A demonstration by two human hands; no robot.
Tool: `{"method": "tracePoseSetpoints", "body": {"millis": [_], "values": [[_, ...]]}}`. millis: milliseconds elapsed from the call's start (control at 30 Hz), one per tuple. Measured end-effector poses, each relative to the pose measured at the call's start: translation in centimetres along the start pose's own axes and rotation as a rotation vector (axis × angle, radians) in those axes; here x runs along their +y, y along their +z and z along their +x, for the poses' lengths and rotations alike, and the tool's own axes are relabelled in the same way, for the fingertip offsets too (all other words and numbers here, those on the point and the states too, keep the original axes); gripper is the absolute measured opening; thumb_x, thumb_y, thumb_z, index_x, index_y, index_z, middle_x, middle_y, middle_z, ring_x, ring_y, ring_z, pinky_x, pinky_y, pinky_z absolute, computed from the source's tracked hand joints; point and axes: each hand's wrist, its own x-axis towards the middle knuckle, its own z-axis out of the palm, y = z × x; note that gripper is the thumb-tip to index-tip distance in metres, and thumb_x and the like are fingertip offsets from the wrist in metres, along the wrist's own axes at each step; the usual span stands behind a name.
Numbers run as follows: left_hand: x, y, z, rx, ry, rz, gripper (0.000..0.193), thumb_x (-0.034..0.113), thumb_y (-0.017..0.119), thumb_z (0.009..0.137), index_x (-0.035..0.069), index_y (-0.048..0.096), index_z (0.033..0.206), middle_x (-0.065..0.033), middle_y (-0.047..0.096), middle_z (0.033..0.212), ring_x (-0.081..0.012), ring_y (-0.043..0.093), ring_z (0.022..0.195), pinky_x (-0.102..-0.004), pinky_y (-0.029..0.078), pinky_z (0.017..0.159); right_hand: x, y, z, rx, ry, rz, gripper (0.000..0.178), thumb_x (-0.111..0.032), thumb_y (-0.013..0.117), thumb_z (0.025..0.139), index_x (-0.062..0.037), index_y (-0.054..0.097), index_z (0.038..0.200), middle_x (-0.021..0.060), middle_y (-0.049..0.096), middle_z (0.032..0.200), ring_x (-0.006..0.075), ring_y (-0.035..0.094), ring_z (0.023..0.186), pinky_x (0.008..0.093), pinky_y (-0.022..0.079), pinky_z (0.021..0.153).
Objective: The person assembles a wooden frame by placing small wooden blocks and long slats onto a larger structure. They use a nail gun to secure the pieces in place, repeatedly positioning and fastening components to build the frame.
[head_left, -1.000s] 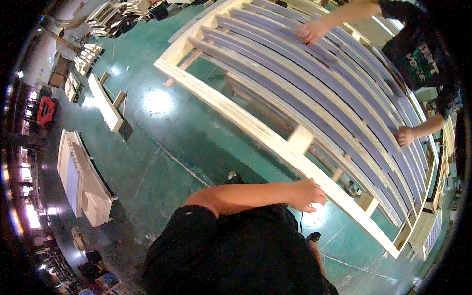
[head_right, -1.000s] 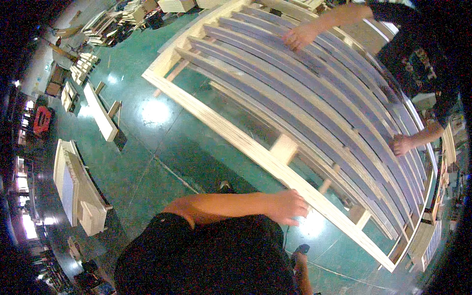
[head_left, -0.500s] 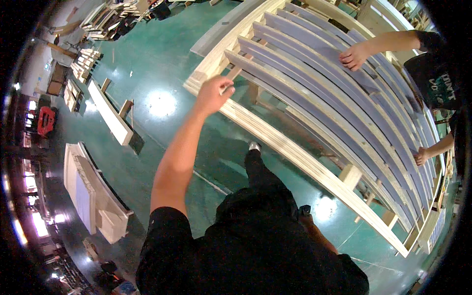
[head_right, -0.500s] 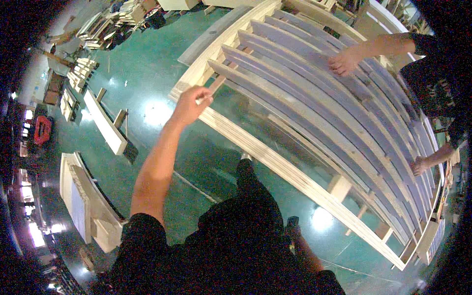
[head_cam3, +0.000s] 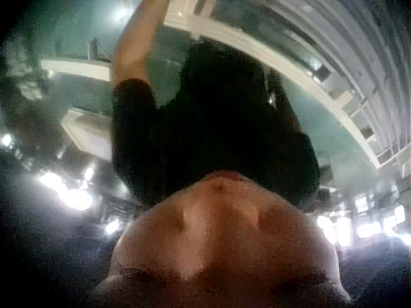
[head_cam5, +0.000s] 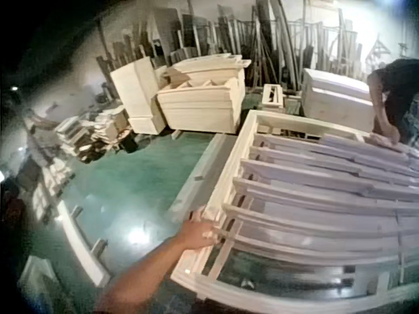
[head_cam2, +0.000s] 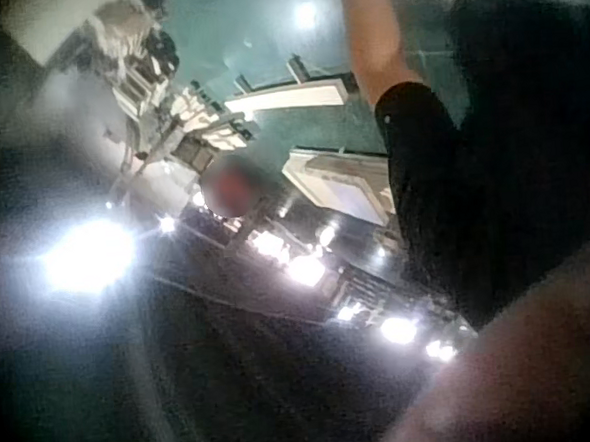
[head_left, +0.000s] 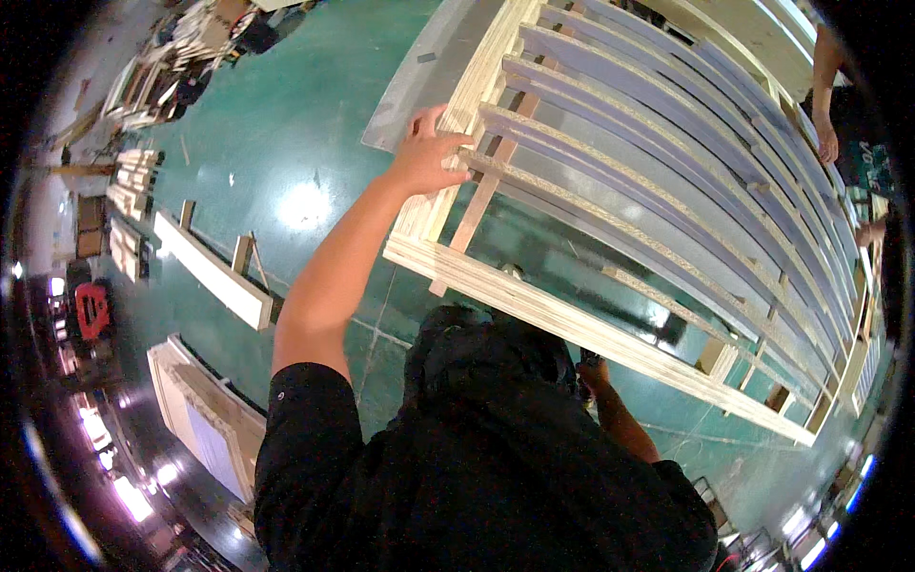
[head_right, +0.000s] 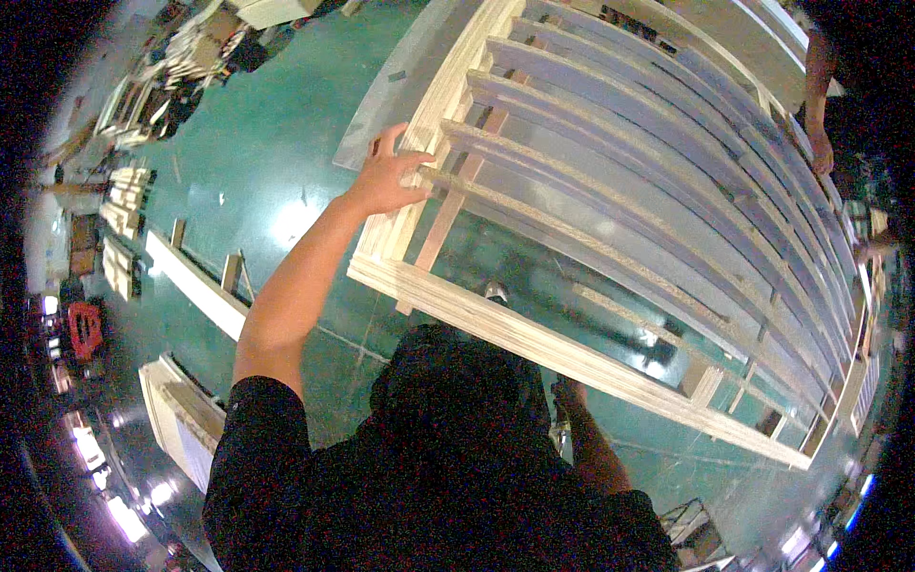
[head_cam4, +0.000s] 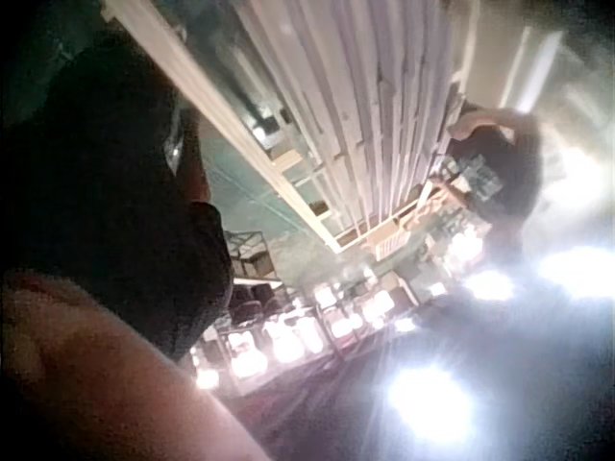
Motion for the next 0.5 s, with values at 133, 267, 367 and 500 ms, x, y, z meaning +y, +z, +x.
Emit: {"method": "tracePoseSetpoints", "body": {"millis": [133, 267, 367, 500], "values": [[-2.1, 0.1, 1.3, -0.006, 0.126, -0.083, 0.040, 0.034, 0.086, 0.076, 0.028, 0.078, 0.115, -0.0176, 0.023, 0.164, -0.0501, 0.013, 0.151, -0.0573, 0.027, 0.121, -1.6, 5.2, -2.7, 0.069, 0.000, 0.175, 0.017, -0.010, 0.073, 0.075, -0.0018, 0.060, 0.083, 0.0084, 0.058, 0.063, 0.0217, 0.057, 0.052, 0.0417, 0.046, 0.047], [-4.2, 1.4, 2.4, -0.009, 0.222, -0.207, 0.029, 0.030, 0.083, 0.079, 0.024, 0.080, 0.106, -0.0190, 0.024, 0.163, -0.0517, 0.018, 0.149, -0.0570, 0.027, 0.122, -4.5, 12.0, -6.1, 0.144, 0.166, 0.272, 0.021, -0.012, 0.077, 0.077, -0.0014, 0.062, 0.086, 0.0091, 0.060, 0.066, 0.0215, 0.058, 0.053, 0.0415, 0.046, 0.049], [-5.0, 2.8, 3.5, 0.014, 0.294, -0.378, 0.023, 0.027, 0.081, 0.080, 0.020, 0.080, 0.102, -0.0221, 0.026, 0.162, -0.0523, 0.025, 0.146, -0.0565, 0.027, 0.121, 1.9, 16.3, -7.4, 0.136, 0.128, 0.434, 0.024, -0.014, 0.081, 0.078, -0.0007, 0.063, 0.087, 0.0096, 0.061, 0.066, 0.0234, 0.059, 0.054, 0.0423, 0.046, 0.051], [-5.1, 3.5, 3.4, 0.084, 0.330, -0.415, 0.019, 0.025, 0.080, 0.080, 0.016, 0.079, 0.096, -0.0251, 0.027, 0.160, -0.0504, 0.032, 0.143, -0.0552, 0.030, 0.120, -6.5, 26.0, -14.3, 0.387, 0.146, -0.062, 0.024, -0.013, 0.080, 0.076, 0.0021, 0.066, 0.088, 0.0127, 0.066, 0.070, 0.0262, 0.066, 0.059, 0.0433, 0.052, 0.057]]}}
